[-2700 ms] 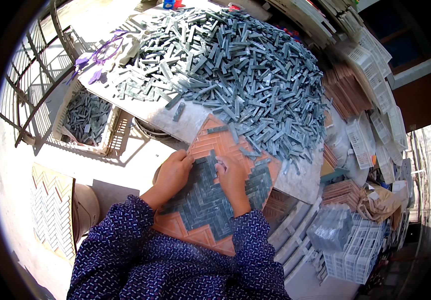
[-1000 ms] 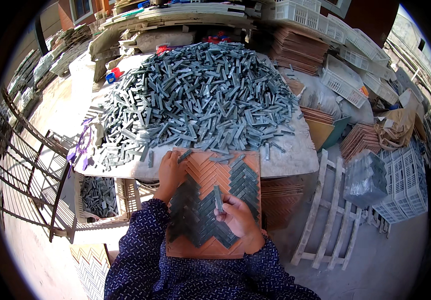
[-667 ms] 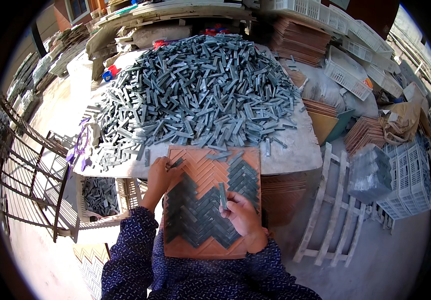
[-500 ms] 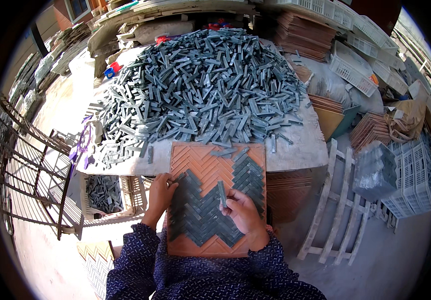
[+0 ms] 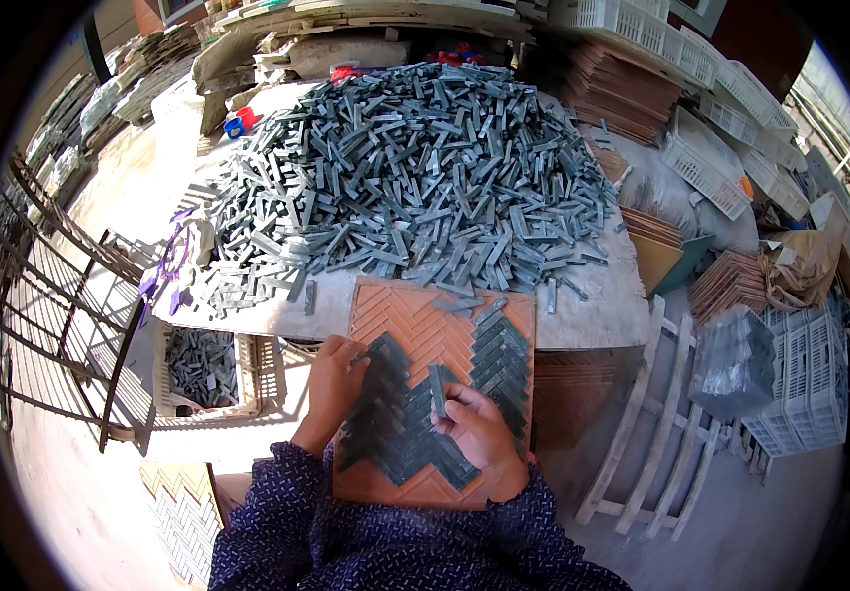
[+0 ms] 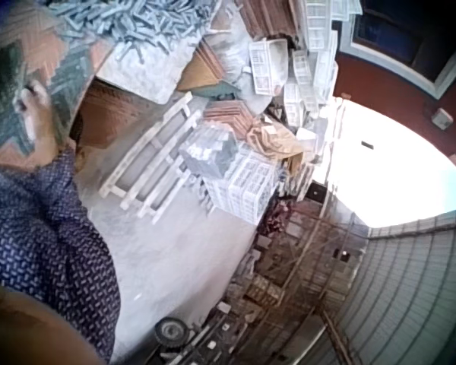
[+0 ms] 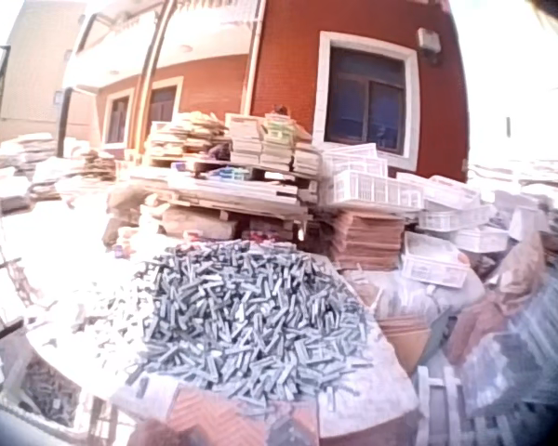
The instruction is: The person arranges small rectangular tiles on a wooden board in a herringbone pattern. The person picks tiles from a large pile and places them one by one onto the board, forming a continuous pattern.
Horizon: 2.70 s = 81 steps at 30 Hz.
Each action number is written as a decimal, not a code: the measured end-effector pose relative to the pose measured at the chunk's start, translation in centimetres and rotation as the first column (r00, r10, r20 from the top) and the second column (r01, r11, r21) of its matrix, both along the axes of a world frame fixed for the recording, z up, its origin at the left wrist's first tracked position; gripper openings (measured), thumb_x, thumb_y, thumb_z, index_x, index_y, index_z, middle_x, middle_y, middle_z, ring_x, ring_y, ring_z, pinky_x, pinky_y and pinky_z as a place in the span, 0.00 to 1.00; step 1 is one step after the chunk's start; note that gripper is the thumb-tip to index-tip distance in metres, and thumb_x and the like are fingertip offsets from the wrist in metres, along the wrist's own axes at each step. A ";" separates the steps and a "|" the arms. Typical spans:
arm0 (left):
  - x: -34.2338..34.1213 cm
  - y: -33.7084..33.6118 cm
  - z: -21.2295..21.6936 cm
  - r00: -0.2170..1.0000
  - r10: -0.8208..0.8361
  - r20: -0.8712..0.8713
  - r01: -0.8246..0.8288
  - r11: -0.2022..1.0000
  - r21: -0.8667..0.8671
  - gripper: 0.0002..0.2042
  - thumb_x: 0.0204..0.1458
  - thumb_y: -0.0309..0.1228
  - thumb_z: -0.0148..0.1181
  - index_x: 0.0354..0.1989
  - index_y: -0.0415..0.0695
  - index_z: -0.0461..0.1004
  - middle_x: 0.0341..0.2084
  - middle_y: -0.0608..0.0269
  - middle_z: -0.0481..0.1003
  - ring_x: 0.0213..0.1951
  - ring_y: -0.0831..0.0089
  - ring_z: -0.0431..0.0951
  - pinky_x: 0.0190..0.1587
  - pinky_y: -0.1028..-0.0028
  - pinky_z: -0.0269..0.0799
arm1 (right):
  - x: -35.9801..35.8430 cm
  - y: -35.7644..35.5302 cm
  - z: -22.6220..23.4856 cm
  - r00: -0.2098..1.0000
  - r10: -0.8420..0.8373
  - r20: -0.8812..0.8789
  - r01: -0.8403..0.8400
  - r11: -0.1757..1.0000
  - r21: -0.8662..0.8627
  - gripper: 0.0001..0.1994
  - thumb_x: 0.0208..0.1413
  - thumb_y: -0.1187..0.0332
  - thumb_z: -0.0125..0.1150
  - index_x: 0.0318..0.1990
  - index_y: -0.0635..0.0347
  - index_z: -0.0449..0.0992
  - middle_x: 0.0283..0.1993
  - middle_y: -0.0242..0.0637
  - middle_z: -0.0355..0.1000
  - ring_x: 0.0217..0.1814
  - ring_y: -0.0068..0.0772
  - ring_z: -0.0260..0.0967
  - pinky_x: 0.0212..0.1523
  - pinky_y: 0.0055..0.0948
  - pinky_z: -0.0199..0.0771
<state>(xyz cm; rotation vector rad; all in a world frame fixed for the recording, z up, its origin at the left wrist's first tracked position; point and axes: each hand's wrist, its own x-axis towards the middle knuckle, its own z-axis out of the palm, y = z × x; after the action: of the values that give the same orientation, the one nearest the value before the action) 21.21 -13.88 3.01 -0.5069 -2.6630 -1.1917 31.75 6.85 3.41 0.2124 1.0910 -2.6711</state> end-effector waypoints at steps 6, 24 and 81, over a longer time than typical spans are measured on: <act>6.2 2.6 1.5 0.819 -0.325 0.473 0.010 0.832 0.555 0.10 0.54 0.24 0.57 0.44 0.35 0.74 0.35 0.62 0.76 0.37 0.76 0.76 0.39 0.78 0.72 | 0.5 -1.5 0.2 0.980 -0.114 -0.160 0.165 0.919 0.359 0.12 0.56 0.75 0.57 0.47 0.68 0.70 0.37 0.35 0.70 0.38 0.24 0.68 0.40 0.22 0.69; 0.0 0.3 0.3 0.997 0.073 0.027 -0.074 0.996 0.041 0.12 0.48 0.23 0.58 0.42 0.35 0.73 0.35 0.51 0.73 0.37 0.54 0.74 0.41 0.63 0.70 | 0.8 -2.1 -0.3 0.950 -0.063 -0.307 0.269 0.668 0.694 0.14 0.55 0.75 0.59 0.48 0.69 0.71 0.42 0.40 0.75 0.44 0.25 0.73 0.44 0.23 0.72; -3.1 -0.3 -4.0 0.994 0.091 -0.055 -0.081 0.983 0.165 0.06 0.43 0.24 0.59 0.32 0.41 0.76 0.27 0.54 0.71 0.36 0.55 0.73 0.40 0.62 0.70 | -16.4 -3.3 -3.4 0.846 0.213 -0.489 0.491 0.044 0.870 0.07 0.49 0.72 0.62 0.33 0.66 0.75 0.34 0.44 0.74 0.33 0.38 0.73 0.35 0.32 0.72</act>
<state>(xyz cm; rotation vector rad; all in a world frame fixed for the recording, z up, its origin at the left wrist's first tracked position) 18.09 -14.19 -0.96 -0.3909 -2.4815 -1.3303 15.36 3.57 0.00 -0.2224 3.1621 -1.3791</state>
